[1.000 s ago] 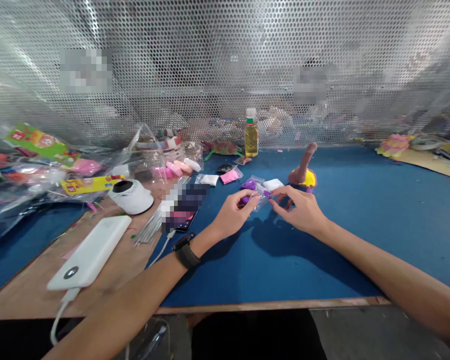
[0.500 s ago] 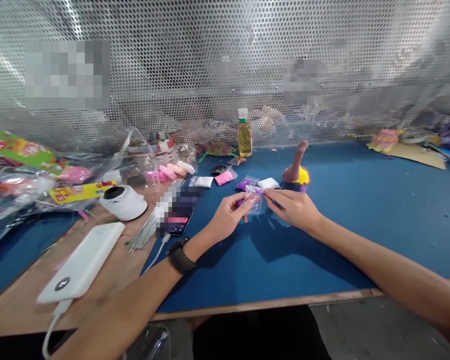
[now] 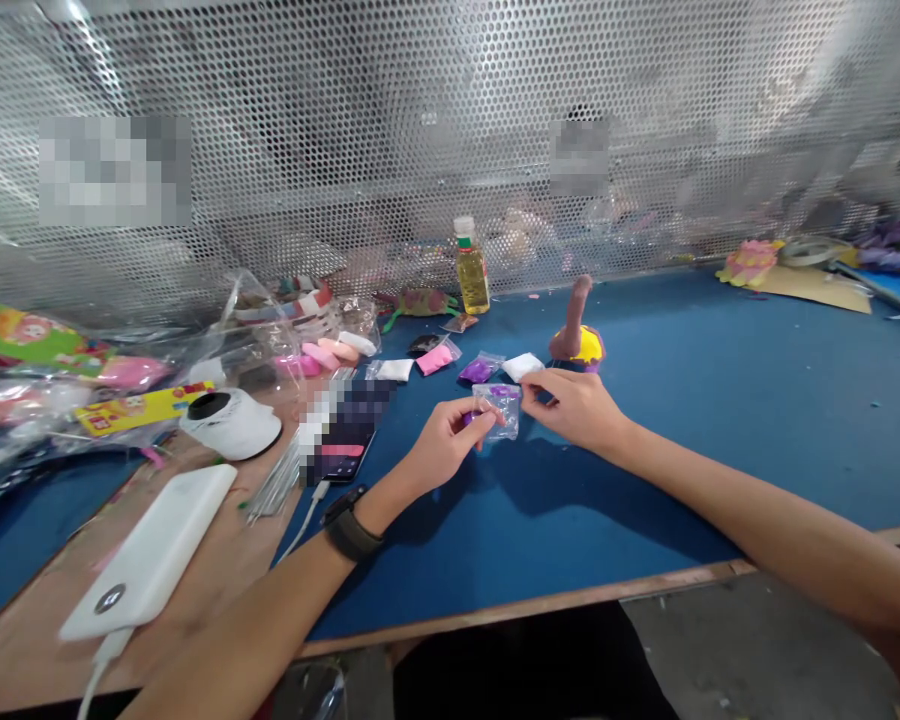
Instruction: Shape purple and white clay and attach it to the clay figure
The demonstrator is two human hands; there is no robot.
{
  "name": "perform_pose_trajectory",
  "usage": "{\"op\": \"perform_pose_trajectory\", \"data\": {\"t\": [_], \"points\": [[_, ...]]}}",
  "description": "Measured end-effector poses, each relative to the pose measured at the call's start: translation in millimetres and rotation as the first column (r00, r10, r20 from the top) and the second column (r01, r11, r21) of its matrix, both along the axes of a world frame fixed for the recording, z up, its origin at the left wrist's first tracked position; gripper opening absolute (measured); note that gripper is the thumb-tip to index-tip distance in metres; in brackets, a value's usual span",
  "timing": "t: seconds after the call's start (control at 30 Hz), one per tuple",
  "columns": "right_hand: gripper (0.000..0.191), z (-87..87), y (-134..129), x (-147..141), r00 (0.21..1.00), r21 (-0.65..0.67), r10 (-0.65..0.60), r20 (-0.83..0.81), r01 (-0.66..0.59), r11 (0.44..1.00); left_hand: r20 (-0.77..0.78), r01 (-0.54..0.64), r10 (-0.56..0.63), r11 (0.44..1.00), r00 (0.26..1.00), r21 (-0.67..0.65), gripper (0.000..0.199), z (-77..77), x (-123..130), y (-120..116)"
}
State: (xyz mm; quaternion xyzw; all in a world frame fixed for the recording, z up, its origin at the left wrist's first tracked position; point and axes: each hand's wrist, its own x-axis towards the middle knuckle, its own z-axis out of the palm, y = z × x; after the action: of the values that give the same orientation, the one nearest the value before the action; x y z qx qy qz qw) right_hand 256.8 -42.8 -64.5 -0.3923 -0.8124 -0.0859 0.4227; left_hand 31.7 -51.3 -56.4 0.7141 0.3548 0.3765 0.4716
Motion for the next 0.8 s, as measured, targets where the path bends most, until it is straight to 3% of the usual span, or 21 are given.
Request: {"op": "perform_pose_trajectory", "data": {"t": [0.27, 0.47, 0.7, 0.8], "points": [[0.018, 11.3, -5.7, 0.2, 0.959, -0.258, 0.062, -0.275, -0.136, 0.957, -0.038, -0.07, 0.072, 0.996, 0.997, 0.053, 0.032, 1.3, -0.3, 1.1], [0.026, 16.5, -11.6, -3.3, 0.902, -0.431, 0.075, -0.426, -0.275, 0.86, -0.049, -0.106, 0.11, 0.992, 0.993, 0.072, 0.03, -0.3, 2.2, -1.5], [0.033, 13.0, -11.5, -4.6, 0.817, -0.525, 0.037, -0.576, -0.404, 0.749, -0.014, -0.204, 0.204, 0.979, 0.979, 0.021, 0.03, 1.2, 6.3, 0.2], [0.032, 11.6, -11.0, -5.2, 0.809, -0.493, 0.048, -0.585, -0.402, 0.771, -0.016, -0.216, 0.216, 0.976, 0.976, -0.001, 0.031, 3.0, 6.5, -0.3]]}}
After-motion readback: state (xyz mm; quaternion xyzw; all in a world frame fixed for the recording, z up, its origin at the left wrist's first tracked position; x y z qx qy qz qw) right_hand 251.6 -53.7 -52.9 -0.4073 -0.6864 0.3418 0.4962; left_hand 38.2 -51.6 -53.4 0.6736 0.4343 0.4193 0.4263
